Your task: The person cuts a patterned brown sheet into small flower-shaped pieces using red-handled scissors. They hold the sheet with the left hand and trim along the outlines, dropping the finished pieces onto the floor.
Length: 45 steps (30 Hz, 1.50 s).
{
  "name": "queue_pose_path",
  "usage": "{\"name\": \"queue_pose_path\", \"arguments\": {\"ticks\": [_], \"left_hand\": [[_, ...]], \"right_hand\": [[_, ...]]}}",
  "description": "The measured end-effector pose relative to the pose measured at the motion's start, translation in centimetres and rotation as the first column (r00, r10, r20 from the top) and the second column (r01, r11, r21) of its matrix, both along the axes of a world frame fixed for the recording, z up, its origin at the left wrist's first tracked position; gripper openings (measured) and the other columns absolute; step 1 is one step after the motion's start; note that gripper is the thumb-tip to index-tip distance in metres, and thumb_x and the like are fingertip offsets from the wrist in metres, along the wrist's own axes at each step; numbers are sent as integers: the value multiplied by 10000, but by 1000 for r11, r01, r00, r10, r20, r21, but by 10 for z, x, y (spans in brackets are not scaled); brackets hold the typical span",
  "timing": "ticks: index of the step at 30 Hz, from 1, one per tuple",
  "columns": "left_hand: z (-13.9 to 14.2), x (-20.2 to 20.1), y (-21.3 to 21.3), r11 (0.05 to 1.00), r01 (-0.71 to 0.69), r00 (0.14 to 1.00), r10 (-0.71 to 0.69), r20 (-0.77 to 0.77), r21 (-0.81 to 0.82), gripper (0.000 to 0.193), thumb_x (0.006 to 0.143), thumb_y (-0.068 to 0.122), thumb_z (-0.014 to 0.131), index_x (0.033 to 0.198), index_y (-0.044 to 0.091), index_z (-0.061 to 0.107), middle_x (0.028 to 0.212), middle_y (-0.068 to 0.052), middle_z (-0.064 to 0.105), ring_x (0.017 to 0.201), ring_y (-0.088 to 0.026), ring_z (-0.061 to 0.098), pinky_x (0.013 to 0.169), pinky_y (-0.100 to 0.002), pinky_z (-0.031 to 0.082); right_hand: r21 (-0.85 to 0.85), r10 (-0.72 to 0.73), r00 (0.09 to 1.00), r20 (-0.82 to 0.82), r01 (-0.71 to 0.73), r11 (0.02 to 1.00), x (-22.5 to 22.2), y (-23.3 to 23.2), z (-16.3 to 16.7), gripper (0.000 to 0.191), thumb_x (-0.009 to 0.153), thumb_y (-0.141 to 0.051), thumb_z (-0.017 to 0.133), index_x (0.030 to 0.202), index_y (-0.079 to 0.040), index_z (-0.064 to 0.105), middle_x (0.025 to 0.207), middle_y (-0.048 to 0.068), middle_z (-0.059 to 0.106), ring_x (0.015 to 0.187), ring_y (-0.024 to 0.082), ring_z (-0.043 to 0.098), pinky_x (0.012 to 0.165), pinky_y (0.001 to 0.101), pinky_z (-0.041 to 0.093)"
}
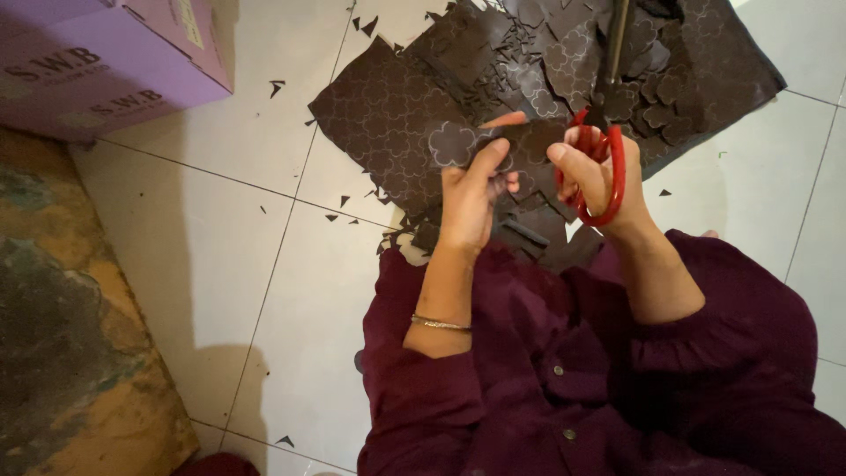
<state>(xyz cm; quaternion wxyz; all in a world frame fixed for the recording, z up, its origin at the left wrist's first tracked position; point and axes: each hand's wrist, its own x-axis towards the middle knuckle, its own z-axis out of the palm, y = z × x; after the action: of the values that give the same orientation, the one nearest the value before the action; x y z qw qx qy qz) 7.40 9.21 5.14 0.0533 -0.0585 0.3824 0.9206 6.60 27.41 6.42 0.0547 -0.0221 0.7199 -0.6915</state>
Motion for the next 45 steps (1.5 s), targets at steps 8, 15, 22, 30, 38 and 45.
{"name": "queue_pose_path", "arguments": {"ticks": [8, 15, 22, 30, 38, 45], "left_hand": [[1, -9, -6, 950, -312, 949, 313, 34, -15, 354, 986, 45, 653, 1339, 44, 649, 1124, -68, 694, 827, -132, 666, 736, -291, 591], [11, -9, -10, 906, -424, 906, 424, 1, 7, 416, 1014, 81, 667, 1423, 60, 590, 1143, -79, 682, 870, -138, 662, 785, -282, 583], [12, -4, -5, 919, -375, 927, 372, -48, -124, 442, 1016, 105, 691, 1442, 45, 591, 1121, -51, 676, 859, -118, 646, 777, -275, 588], [13, -2, -4, 903, -387, 921, 371, -115, -184, 487, 993, 99, 712, 1456, 52, 569, 1061, -53, 690, 819, -119, 664, 751, -276, 602], [11, -2, -2, 889, -421, 904, 398, -155, -178, 487, 1000, 99, 719, 1450, 10, 556, 1042, -71, 704, 843, -126, 681, 763, -285, 614], [13, -1, 0, 880, -433, 899, 405, -165, -194, 468, 1005, 97, 711, 1439, 5, 562, 1056, -66, 699, 860, -127, 684, 793, -286, 620]], "right_hand": [[164, 219, 950, 221, -257, 952, -5, 6, -18, 494, 1033, -435, 488, 1267, -26, 637, 880, 8, 637, 713, 105, 508, 641, 266, 432], [152, 539, 840, 56, -541, 827, 7, -6, -22, 568, 1045, -482, 496, 1333, -1, 588, 996, -7, 626, 897, 77, 560, 791, 241, 474], [221, 568, 823, 12, -556, 801, 12, -12, -7, 534, 1018, -441, 524, 1300, 4, 610, 895, -20, 535, 832, 93, 498, 776, 253, 464], [139, 528, 839, 130, -543, 828, 14, -11, -10, 563, 972, -495, 542, 1214, 3, 643, 840, -9, 521, 720, 100, 505, 642, 262, 451], [150, 483, 862, 156, -504, 851, 17, -13, -10, 674, 962, -663, 422, 1034, -21, 612, 802, -10, 516, 685, 90, 500, 597, 255, 454], [169, 498, 859, 118, -512, 842, 13, -10, -10, 768, 902, -778, 415, 960, -39, 616, 718, -19, 517, 613, 84, 544, 532, 252, 449]]}}
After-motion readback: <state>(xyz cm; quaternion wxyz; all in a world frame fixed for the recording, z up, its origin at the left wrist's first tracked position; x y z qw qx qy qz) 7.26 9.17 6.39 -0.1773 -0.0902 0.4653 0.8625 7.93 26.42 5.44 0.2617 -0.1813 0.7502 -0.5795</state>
